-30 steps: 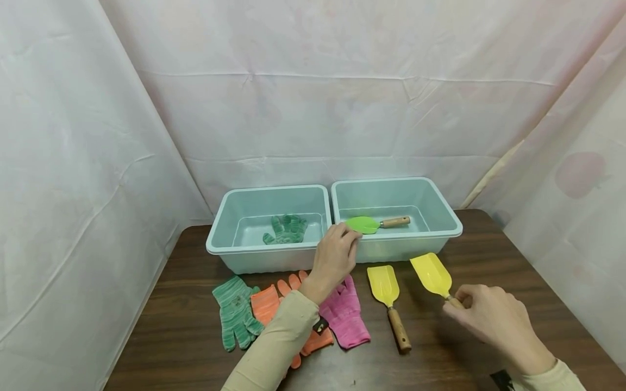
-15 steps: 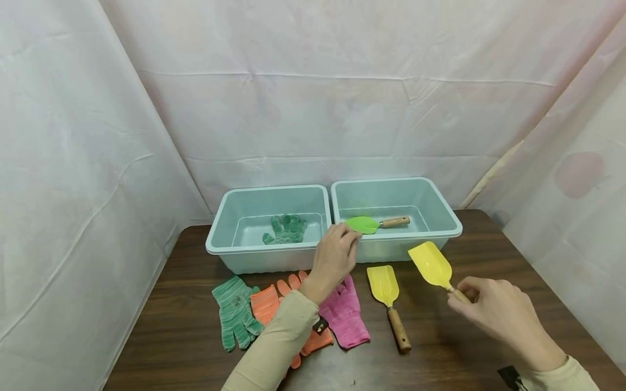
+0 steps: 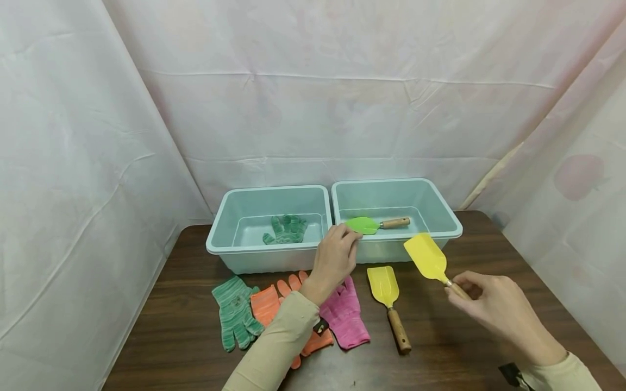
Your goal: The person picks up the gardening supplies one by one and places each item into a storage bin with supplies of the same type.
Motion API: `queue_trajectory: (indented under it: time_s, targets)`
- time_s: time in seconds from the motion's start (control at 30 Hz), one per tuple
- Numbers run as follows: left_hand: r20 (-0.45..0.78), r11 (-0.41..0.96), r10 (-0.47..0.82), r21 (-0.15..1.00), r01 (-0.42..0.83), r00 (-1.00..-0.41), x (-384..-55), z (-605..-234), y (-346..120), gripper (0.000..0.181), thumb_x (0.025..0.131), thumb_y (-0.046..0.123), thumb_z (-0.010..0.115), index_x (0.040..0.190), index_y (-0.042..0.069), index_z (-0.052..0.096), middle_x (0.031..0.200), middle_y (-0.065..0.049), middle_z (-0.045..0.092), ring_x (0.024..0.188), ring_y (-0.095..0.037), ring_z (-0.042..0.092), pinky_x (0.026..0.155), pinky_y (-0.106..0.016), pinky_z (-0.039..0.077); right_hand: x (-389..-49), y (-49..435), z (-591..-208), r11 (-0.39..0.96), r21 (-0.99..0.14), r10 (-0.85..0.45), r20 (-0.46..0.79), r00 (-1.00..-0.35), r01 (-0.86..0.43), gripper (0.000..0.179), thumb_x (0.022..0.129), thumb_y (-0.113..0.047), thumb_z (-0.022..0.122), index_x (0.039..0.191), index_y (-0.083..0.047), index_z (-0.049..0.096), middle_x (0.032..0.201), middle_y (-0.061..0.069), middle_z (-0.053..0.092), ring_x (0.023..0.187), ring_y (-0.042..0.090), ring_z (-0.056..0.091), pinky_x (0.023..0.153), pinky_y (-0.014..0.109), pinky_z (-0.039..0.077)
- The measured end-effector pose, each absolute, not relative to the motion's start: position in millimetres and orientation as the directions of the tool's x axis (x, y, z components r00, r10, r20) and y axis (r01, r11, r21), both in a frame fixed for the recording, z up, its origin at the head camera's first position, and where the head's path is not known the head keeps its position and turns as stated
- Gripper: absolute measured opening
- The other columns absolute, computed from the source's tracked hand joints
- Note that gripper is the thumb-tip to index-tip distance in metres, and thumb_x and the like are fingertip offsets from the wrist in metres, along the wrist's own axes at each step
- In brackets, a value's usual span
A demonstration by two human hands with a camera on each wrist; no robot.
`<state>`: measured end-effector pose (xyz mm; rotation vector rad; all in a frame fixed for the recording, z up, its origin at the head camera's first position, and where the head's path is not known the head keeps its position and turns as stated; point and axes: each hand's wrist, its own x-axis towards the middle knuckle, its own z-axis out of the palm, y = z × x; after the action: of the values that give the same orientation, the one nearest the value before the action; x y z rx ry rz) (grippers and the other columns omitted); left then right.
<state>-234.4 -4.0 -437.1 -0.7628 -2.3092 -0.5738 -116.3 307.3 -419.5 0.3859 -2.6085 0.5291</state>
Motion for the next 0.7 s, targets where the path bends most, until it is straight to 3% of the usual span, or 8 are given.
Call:
queue_trajectory:
  time_s: [0.3,0.7]
  targets:
    - [0.68,0.735,0.368,0.205,0.646,-0.634,-235,-438,-3,0.018,0.099,0.013,0.059,0.105,0.016,0.076,0.094,0.002,0.061,0.087,-0.013,0.058,0.069,-0.022,0.051,-126,313,-417,0.811,-0.341,-0.269,0.504,-0.821,-0.475,0.026,0.071,-0.013,0.088,0.08,-0.029,0.07,0.067,-0.024,0.062,0.054,-0.009,0.053,0.052,0.008,0.043]
    - [0.66,0.737,0.372,0.218,0.64,-0.653,-233,-437,-3,0.019,0.1,0.013,0.056,0.105,0.016,0.075,0.094,0.001,0.06,0.088,-0.014,0.058,0.072,-0.023,0.052,-126,319,-390,0.809,-0.378,-0.272,0.439,-0.856,-0.451,0.023,0.076,-0.017,0.086,0.084,-0.033,0.071,0.067,-0.023,0.064,0.053,-0.006,0.056,0.053,0.009,0.043]
